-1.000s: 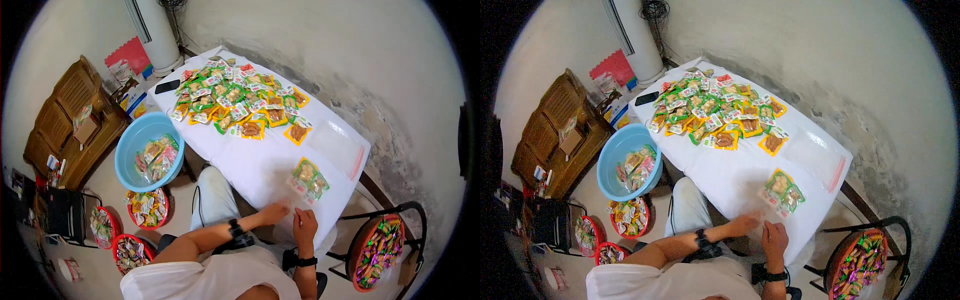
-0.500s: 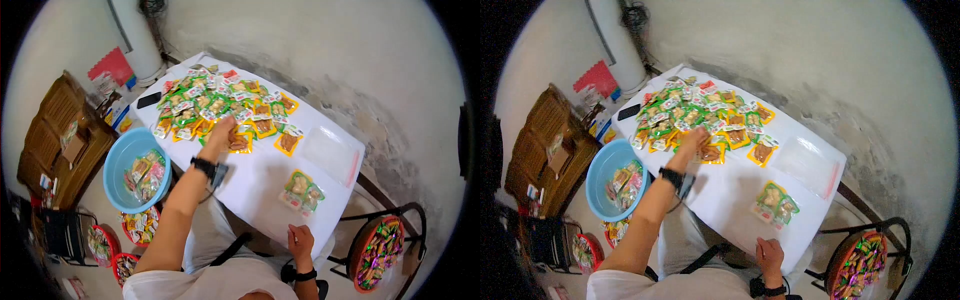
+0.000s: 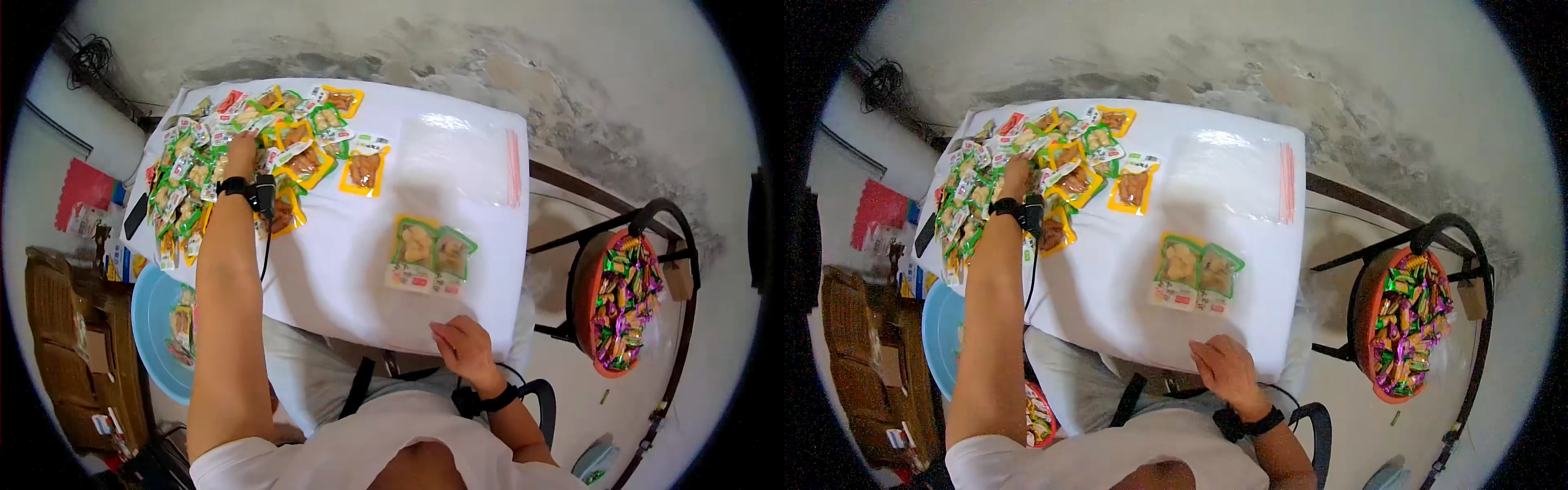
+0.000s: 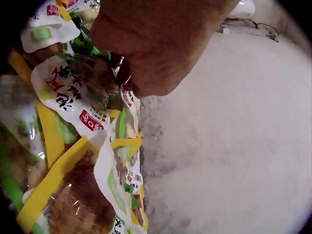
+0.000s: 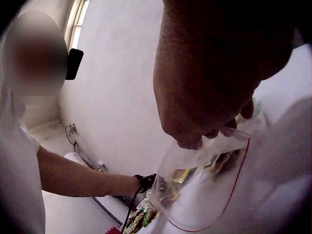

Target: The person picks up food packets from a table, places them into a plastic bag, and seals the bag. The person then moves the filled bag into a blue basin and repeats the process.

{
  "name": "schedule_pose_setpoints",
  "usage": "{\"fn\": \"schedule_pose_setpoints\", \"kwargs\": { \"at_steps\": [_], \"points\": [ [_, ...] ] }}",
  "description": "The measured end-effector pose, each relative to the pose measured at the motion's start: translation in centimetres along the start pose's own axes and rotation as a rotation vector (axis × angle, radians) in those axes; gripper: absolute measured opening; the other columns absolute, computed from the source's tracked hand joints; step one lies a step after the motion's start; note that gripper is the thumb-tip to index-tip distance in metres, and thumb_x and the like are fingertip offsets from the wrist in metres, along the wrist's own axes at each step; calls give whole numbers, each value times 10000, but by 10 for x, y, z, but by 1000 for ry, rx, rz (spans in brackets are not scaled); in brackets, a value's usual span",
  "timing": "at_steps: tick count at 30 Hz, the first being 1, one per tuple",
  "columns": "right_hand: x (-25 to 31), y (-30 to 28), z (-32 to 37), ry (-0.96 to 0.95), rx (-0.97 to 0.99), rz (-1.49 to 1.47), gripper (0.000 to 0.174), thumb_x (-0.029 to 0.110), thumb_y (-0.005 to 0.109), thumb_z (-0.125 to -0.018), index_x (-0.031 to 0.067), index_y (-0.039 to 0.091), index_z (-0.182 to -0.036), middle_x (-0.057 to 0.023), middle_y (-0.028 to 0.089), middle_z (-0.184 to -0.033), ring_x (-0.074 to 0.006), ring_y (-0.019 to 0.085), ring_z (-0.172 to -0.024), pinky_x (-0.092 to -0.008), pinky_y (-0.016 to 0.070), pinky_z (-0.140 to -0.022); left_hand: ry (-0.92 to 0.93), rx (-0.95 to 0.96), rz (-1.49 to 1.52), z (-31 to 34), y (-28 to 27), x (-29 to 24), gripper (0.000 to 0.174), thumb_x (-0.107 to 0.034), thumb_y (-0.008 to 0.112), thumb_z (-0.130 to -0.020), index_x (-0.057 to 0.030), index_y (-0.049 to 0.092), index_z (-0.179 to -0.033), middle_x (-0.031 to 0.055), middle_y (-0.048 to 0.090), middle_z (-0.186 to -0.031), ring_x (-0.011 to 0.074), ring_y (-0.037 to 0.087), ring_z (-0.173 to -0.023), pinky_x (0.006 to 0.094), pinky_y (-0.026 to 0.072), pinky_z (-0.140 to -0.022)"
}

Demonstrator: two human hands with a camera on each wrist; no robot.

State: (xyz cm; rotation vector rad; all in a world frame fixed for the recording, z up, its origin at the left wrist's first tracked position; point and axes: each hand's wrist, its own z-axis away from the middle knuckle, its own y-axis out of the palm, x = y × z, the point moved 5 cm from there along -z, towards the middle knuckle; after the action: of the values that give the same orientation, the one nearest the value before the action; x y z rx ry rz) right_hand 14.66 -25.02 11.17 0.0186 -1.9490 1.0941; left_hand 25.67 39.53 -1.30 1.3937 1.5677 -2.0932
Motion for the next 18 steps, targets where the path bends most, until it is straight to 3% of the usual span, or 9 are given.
{"fn": "schedule_pose_setpoints", "kwargs": {
  "at_steps": [1,2,5,8,10,13,14,15,18],
  "points": [
    [-1,0,0,-3,-8,-23,178,76,668,-755,61,655,-932,-87,536,-753,-283,549,-694,-391,453,-586,-137,-66,170,40,-17,-33,369,-256,527,-889,-28,603,-1169,156,634,-1133,304,607,-1012,374,482,-843],
    [-1,0,0,6,-10,-23,178,76,668,-755,61,655,-932,-87,536,-753,-283,549,-694,-391,453,-586,-136,-58,166,48,-22,-36,369,-256,527,-889,-28,603,-1169,156,634,-1133,304,607,-1012,374,482,-843],
    [2,0,-1,-9,-17,-43,172,78,658,-764,72,655,-936,-89,539,-756,-281,549,-699,-392,449,-584,140,-310,399,71,-52,-61,336,-183,677,-796,22,652,-1060,131,671,-1028,179,639,-849,295,494,-728],
    [1,7,2,9,9,-14,177,85,653,-776,80,652,-953,-93,540,-755,-280,554,-707,-390,451,-586,127,-405,350,136,-89,-101,313,-135,696,-772,35,656,-1031,106,673,-977,149,625,-784,269,489,-688],
    [3,8,2,-3,-22,-27,179,93,652,-784,80,648,-962,-97,540,-755,-284,558,-702,-386,456,-581,104,-247,739,152,-92,-77,229,-22,683,-770,13,623,-988,45,619,-797,147,586,-704,228,470,-640],
    [7,6,0,13,-65,-97,153,102,644,-799,74,649,-950,-98,542,-756,-291,560,-685,-387,458,-575,52,-15,1008,228,-99,-70,427,32,582,-812,13,449,-1218,109,545,-1062,164,588,-835,297,536,-721],
    [8,5,-2,8,-68,-98,153,102,644,-799,74,649,-950,-98,542,-756,-291,560,-685,-387,458,-575,14,21,952,260,-103,-70,484,9,567,-835,15,406,-1291,93,554,-1058,162,594,-878,285,538,-733],
    [10,4,-3,15,-69,-112,151,107,642,-803,70,649,-949,-102,545,-753,-294,562,-676,-388,459,-571,5,245,1054,276,-101,-47,532,-24,573,-858,17,366,-1346,70,571,-1041,152,598,-888,268,536,-718],
    [12,7,-3,24,-87,-142,143,115,637,-813,57,651,-943,-110,550,-748,-299,565,-663,-387,459,-568,-189,328,1225,390,-99,-67,526,-35,588,-860,27,378,-1338,73,599,-990,140,613,-866,264,541,-765]
  ]
}}
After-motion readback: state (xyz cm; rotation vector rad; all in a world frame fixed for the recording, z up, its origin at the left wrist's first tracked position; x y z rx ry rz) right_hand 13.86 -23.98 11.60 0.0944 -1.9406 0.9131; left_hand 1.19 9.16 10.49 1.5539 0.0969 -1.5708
